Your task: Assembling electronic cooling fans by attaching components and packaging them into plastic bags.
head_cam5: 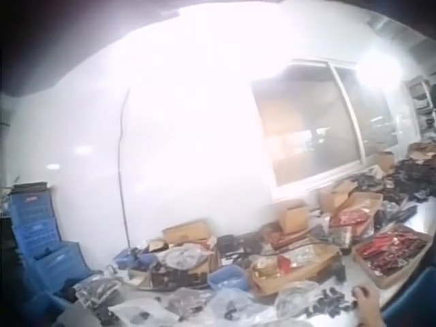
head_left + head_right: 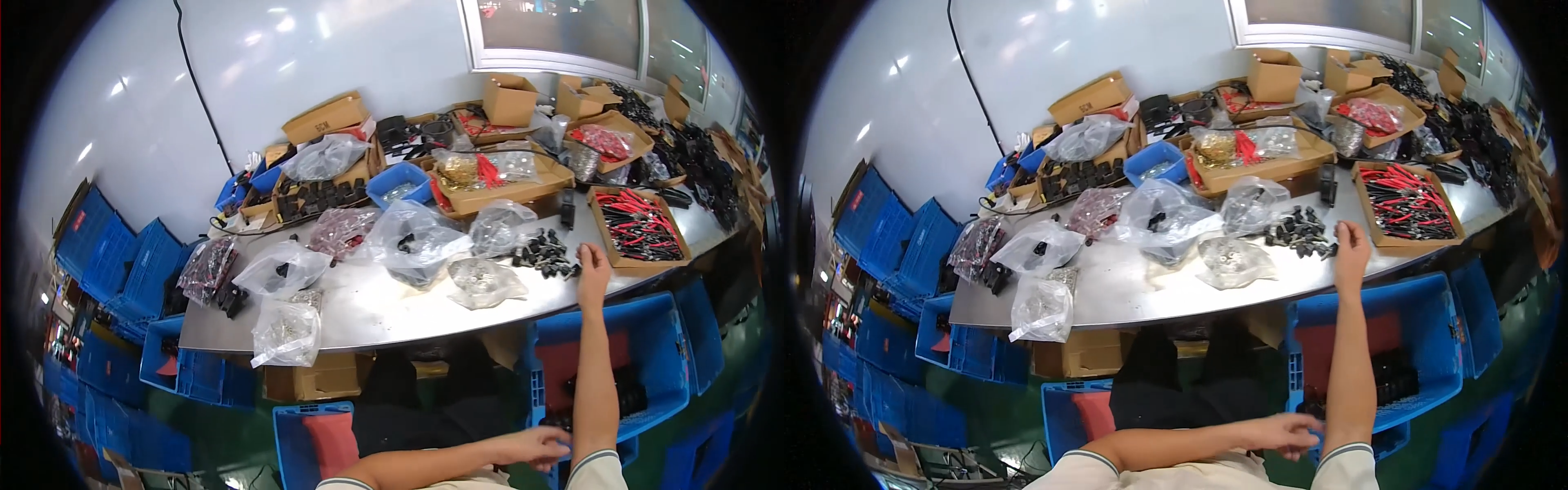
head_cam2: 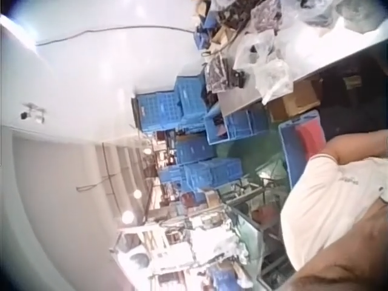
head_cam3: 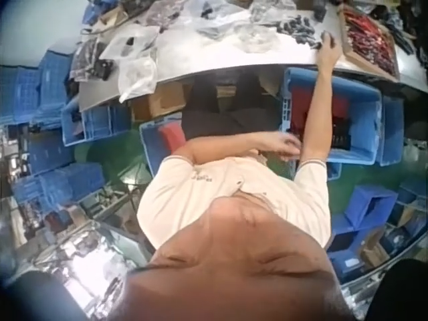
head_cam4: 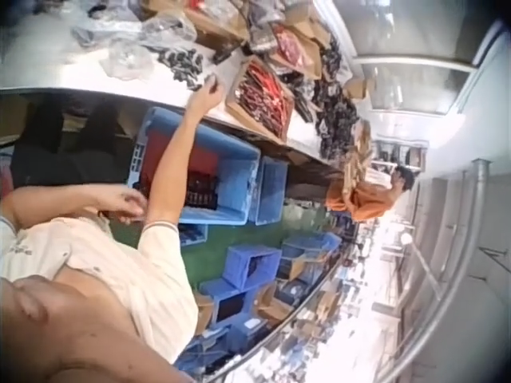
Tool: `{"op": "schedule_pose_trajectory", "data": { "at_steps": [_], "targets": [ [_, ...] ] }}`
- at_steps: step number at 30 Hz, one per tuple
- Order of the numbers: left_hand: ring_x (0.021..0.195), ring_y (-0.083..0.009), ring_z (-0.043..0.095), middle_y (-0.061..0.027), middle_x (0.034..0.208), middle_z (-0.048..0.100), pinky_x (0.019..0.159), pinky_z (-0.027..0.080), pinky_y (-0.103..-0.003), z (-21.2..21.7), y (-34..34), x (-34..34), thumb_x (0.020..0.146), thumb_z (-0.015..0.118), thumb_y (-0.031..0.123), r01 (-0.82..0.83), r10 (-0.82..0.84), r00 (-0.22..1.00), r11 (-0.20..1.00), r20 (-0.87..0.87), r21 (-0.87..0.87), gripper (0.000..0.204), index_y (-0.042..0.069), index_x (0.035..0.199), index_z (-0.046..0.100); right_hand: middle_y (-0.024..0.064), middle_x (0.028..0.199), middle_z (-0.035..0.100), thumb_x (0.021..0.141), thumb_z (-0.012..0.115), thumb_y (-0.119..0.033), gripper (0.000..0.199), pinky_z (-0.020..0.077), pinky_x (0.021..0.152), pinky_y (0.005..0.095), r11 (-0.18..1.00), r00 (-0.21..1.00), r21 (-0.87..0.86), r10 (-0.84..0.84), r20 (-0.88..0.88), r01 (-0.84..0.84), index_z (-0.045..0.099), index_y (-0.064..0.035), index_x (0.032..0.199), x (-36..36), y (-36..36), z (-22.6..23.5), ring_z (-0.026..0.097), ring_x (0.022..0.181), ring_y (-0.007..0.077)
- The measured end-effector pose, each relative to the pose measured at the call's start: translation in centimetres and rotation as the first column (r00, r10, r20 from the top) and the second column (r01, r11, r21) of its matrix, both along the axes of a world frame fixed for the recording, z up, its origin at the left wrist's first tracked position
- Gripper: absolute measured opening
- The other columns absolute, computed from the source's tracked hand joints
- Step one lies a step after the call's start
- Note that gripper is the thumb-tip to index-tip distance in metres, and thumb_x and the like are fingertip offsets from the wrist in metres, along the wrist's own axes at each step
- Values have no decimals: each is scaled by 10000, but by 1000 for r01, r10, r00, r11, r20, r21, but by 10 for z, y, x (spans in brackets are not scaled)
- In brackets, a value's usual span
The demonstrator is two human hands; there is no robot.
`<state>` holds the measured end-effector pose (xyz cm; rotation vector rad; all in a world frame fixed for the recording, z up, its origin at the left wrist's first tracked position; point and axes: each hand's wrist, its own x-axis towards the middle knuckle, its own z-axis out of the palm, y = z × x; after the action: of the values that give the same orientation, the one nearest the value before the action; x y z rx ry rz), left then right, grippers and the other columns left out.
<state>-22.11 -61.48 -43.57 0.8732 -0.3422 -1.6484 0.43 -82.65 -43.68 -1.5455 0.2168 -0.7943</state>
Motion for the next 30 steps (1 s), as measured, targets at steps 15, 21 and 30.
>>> {"op": "schedule_pose_trajectory", "data": {
  "at_steps": [15,21,30],
  "targets": [
    [764,-109,559,-46,887,623,696,449,-232,31,264,188,905,594,83,-899,319,-328,183,889,-398,174,12,1054,650,46,860,650,932,583,-135,184,465,771,237,994,994,-23,-106,9,106,637,30,992,-6,8,6,595,803,107],
    [702,-102,527,-44,838,621,634,415,-231,40,268,188,902,597,83,-891,310,-346,185,885,-414,129,-10,958,668,34,847,648,927,592,-142,182,462,750,232,988,991,-99,-123,-58,117,646,25,976,3,15,4,589,795,94],
    [806,-85,554,-25,893,639,723,439,-214,33,276,194,926,584,118,-881,406,-325,199,854,-429,159,2,993,670,47,901,664,928,605,-179,234,467,800,237,955,980,-258,-176,-92,147,650,27,1027,6,16,7,606,848,108]
  ]
}}
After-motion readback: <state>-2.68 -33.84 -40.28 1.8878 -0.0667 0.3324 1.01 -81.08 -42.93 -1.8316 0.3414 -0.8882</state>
